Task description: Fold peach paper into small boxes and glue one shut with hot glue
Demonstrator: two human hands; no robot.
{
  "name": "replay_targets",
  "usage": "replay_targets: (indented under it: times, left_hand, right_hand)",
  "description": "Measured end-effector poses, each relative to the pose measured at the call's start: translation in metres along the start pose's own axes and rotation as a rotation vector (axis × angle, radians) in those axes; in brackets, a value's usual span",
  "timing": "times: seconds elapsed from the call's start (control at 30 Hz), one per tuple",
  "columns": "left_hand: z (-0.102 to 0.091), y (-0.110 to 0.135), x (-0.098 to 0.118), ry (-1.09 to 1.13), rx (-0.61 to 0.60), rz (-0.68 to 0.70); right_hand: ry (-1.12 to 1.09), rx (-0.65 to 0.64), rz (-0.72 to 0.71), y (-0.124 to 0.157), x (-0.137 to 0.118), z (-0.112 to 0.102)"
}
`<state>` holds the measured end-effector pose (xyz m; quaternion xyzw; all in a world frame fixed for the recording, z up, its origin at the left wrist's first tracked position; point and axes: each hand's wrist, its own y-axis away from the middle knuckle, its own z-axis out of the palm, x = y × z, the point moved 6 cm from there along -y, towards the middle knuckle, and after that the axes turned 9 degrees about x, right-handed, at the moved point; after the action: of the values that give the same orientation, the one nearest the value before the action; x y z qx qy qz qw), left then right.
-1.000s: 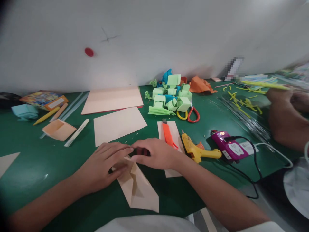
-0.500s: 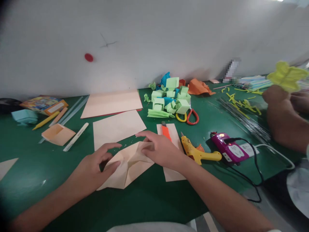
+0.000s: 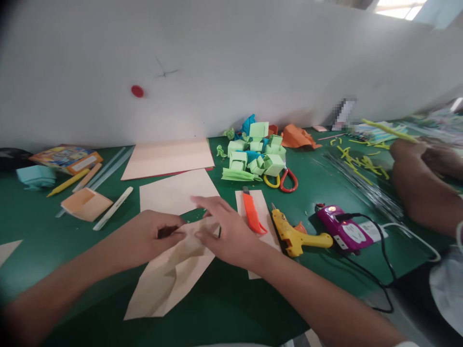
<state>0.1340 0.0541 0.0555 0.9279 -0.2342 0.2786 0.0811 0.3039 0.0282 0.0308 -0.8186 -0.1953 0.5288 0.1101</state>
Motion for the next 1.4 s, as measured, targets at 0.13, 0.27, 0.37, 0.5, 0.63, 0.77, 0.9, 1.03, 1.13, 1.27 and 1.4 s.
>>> replay_targets:
  times: [0.13, 0.27, 0.37, 0.5, 0.63, 0.77, 0.9, 1.03, 1.13, 1.27, 1.4]
  left_hand:
    - [-0.011, -0.001, -0.020, 0.230, 0.229, -0.171]
    - [-0.005, 0.003, -0.032, 0.447, 0.299, -0.316]
    - [0.004, 0.005, -0.029, 0.461, 0.274, -0.329]
    - [0.012, 0.008, -0.022, 0.463, 0.220, -0.326]
    - [0.013, 0.009, -0.021, 0.511, 0.211, -0.337]
    - [0.013, 0.008, -0.025, 0.523, 0.220, -0.348]
    - [0.012, 0.004, -0.029, 0.511, 0.260, -0.295]
    - [0.009, 0.002, -0.029, 0.420, 0.273, -0.250]
    - [0.009, 0.003, -0.026, 0.311, 0.238, -0.234]
    - [0.010, 0.003, -0.025, 0.236, 0.214, -0.267]
    - [0.012, 0.002, -0.022, 0.327, 0.194, -0.261]
  right_hand:
    - [-0.158, 0.142, 0.235, 0.003, 0.013, -0.007]
    - [-0.176, 0.056, 0.324, 0.007, 0.012, 0.004]
    - [-0.154, 0.109, 0.295, 0.005, 0.009, 0.000]
    - [-0.113, 0.172, 0.311, 0.000, 0.015, -0.008]
    - [-0.112, 0.159, 0.329, -0.001, 0.018, -0.008]
    - [-0.100, 0.162, 0.318, -0.001, 0.017, -0.008]
    - [-0.046, 0.158, 0.273, -0.001, 0.014, -0.009]
    - [-0.005, 0.150, 0.107, -0.002, 0.003, -0.009]
    - [-0.026, 0.123, 0.061, -0.002, -0.002, -0.007]
    - [-0.021, 0.061, 0.113, -0.001, -0.001, -0.003]
    - [-0.024, 0.074, 0.126, 0.000, 0.001, -0.003]
